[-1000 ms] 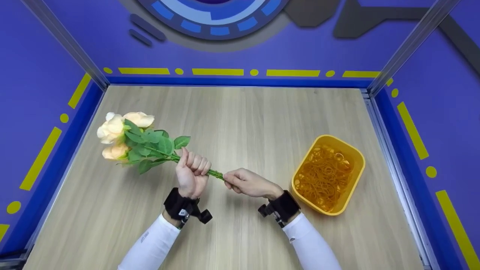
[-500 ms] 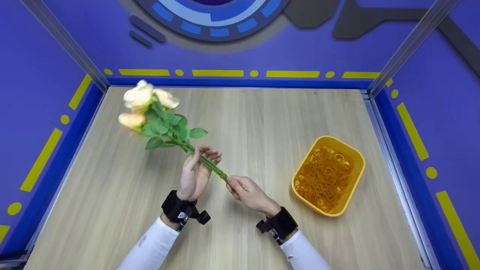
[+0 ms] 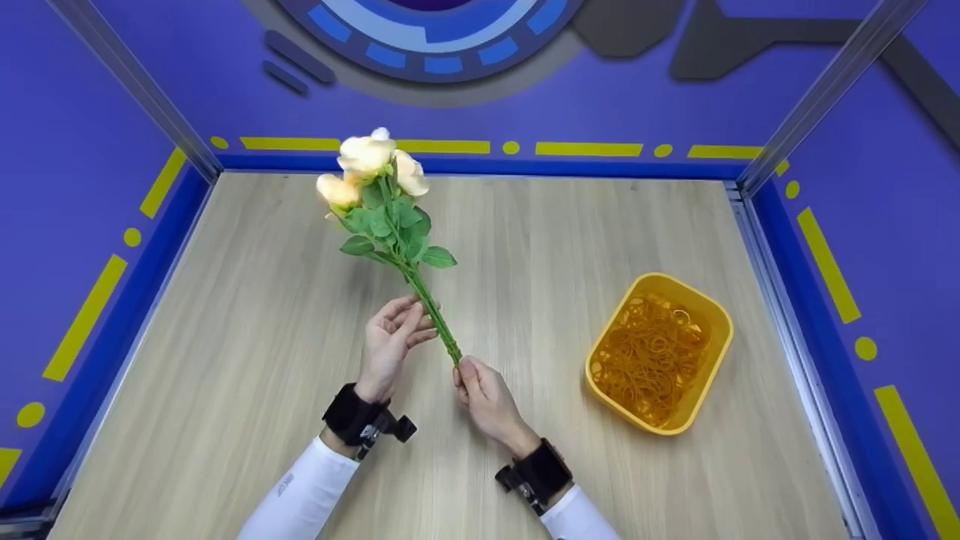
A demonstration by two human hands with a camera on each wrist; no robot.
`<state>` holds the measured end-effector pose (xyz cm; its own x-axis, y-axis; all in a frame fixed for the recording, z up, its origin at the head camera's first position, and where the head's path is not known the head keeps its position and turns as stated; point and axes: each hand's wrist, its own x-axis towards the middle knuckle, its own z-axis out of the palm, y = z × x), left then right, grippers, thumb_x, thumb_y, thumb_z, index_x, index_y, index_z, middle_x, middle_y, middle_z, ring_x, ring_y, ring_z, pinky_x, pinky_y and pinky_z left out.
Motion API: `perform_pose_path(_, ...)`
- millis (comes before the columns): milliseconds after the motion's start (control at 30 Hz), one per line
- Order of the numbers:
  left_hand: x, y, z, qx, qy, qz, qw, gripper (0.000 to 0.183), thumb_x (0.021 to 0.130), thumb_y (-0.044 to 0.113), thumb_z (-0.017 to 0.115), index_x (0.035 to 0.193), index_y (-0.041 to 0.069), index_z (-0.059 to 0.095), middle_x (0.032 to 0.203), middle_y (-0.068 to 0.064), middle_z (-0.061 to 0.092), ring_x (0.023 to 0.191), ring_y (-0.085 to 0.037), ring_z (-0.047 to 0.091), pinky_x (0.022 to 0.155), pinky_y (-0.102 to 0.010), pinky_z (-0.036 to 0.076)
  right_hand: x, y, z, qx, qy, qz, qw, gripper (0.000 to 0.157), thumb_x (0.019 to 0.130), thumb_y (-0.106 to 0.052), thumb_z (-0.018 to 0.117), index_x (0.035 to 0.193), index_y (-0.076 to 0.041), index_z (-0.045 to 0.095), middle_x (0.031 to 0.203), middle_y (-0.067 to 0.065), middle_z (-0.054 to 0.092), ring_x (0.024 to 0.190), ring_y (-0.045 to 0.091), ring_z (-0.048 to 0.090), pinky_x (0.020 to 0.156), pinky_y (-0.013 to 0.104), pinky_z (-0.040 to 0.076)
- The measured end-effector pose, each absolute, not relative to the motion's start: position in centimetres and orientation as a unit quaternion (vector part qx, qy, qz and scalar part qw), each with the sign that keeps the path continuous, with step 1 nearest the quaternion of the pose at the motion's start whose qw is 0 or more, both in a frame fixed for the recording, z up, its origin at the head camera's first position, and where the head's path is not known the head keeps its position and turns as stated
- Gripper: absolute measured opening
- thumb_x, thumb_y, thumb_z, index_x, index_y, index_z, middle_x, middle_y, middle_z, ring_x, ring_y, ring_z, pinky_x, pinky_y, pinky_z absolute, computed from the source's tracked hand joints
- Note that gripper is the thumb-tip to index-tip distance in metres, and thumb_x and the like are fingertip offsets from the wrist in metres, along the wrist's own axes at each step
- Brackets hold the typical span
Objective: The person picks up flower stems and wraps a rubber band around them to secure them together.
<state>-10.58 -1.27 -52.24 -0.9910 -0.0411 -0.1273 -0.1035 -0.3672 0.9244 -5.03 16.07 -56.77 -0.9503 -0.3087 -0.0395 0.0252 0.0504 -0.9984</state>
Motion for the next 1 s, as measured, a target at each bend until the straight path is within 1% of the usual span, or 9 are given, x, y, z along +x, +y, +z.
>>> perform_pose_path(167, -11.1, -0.8, -52.0, -0.101, 0.562, 0.821, 0.013, 0.031, 0.093, -0.001, 0.075, 0.119, -0.006, 0.06, 0.088, 0.0, 0.074, 0.073, -0.009, 0.073, 0.065, -0.026, 0.063, -4.7, 15.1, -57.2, -0.091, 0.739, -0.662, 0.089, 0.045, 0.118, -0.016, 0.03, 0.09, 0.011, 0.052, 0.062, -0.008, 0.039, 0.054, -0.002, 0.035, 0.053, 0.014, 0.029)
perform_pose_path(267, -11.2, -0.9, -51.8, -0.101, 0.561, 0.821, 0.015, 0.027, 0.09, -0.005, 0.077, 0.113, -0.004, 0.061, 0.084, 0.003, 0.071, 0.07, -0.008, 0.072, 0.062, -0.027, 0.063, -4.7, 15.0, -57.1, -0.094, 0.742, -0.659, 0.08, 0.042, 0.117, -0.014, 0.033, 0.093, 0.009, 0.059, 0.061, -0.006, 0.04, 0.053, -0.002, 0.035, 0.052, 0.014, 0.03)
perform_pose_path(400, -11.4, -1.4, -51.6, -0.082, 0.568, 0.818, 0.022, 0.024, 0.091, -0.007, 0.076, 0.11, -0.005, 0.061, 0.083, 0.003, 0.072, 0.07, -0.009, 0.073, 0.061, -0.028, 0.063, -4.8, 15.5, -56.7, -0.088, 0.767, -0.631, 0.073, 0.038, 0.115, -0.014, 0.041, 0.1, 0.006, 0.069, 0.059, 0.002, 0.052, 0.05, 0.0, 0.044, 0.048, 0.017, 0.037)
perform_pose_path(533, -11.7, -2.0, -51.5, -0.079, 0.581, 0.809, 0.029, 0.026, 0.091, -0.005, 0.077, 0.112, -0.007, 0.062, 0.084, 0.004, 0.072, 0.07, -0.009, 0.073, 0.061, -0.029, 0.064, -5.6, 16.6, -55.8, -0.059, 0.779, -0.618, 0.091, 0.032, 0.113, -0.018, 0.05, 0.118, 0.006, 0.07, 0.078, 0.015, 0.068, 0.058, 0.01, 0.062, 0.053, 0.026, 0.055)
perform_pose_path(633, -12.0, -2.6, -51.5, -0.073, 0.598, 0.798, 0.035, 0.027, 0.091, -0.003, 0.078, 0.114, -0.009, 0.064, 0.085, 0.004, 0.072, 0.07, -0.008, 0.072, 0.061, -0.028, 0.063, -6.5, 17.8, -55.2, -0.039, 0.789, -0.606, 0.092, 0.031, 0.11, -0.019, 0.057, 0.13, 0.002, 0.066, 0.1, 0.021, 0.073, 0.076, 0.021, 0.073, 0.07, 0.035, 0.063)
perform_pose_path(700, -12.2, -3.1, -51.6, -0.066, 0.609, 0.789, 0.039, 0.028, 0.092, -0.001, 0.078, 0.114, -0.009, 0.064, 0.084, 0.005, 0.072, 0.07, -0.007, 0.072, 0.06, -0.026, 0.062, -7.1, 18.6, -54.8, -0.043, 0.812, -0.577, 0.075, 0.036, 0.107, -0.02, 0.064, 0.136, 0.001, 0.064, 0.114, 0.021, 0.074, 0.092, 0.027, 0.075, 0.082, 0.039, 0.064)
perform_pose_path(833, -12.7, -4.2, -51.8, -0.052, 0.627, 0.775, 0.055, 0.029, 0.093, -0.001, 0.076, 0.118, -0.01, 0.065, 0.084, 0.007, 0.073, 0.07, -0.005, 0.073, 0.06, -0.024, 0.061, -8.1, 20.3, -54.3, -0.083, 0.899, -0.43, -0.012, 0.057, 0.096, -0.032, 0.079, 0.142, -0.004, 0.062, 0.134, 0.018, 0.069, 0.116, 0.036, 0.07, 0.099, 0.052, 0.059)
perform_pose_path(933, -13.0, -5.0, -52.1, -0.045, 0.635, 0.768, 0.073, 0.031, 0.093, -0.002, 0.075, 0.12, -0.012, 0.064, 0.083, 0.008, 0.071, 0.068, -0.004, 0.072, 0.06, -0.024, 0.061, -8.6, 21.4, -53.9, -0.104, 0.941, -0.316, -0.066, 0.073, 0.09, -0.045, 0.082, 0.147, -0.006, 0.058, 0.147, 0.023, 0.06, 0.13, 0.045, 0.062, 0.108, 0.062, 0.05)
perform_pose_path(1000, -13.2, -5.4, -52.3, -0.043, 0.64, 0.763, 0.084, 0.032, 0.093, -0.003, 0.074, 0.121, -0.013, 0.063, 0.083, 0.007, 0.07, 0.067, -0.003, 0.07, 0.059, -0.023, 0.061, -8.7, 22.0, -53.6, -0.107, 0.957, -0.26, -0.078, 0.082, 0.088, -0.052, 0.08, 0.152, -0.007, 0.053, 0.156, 0.025, 0.052, 0.139, 0.048, 0.054, 0.116, 0.067, 0.041)
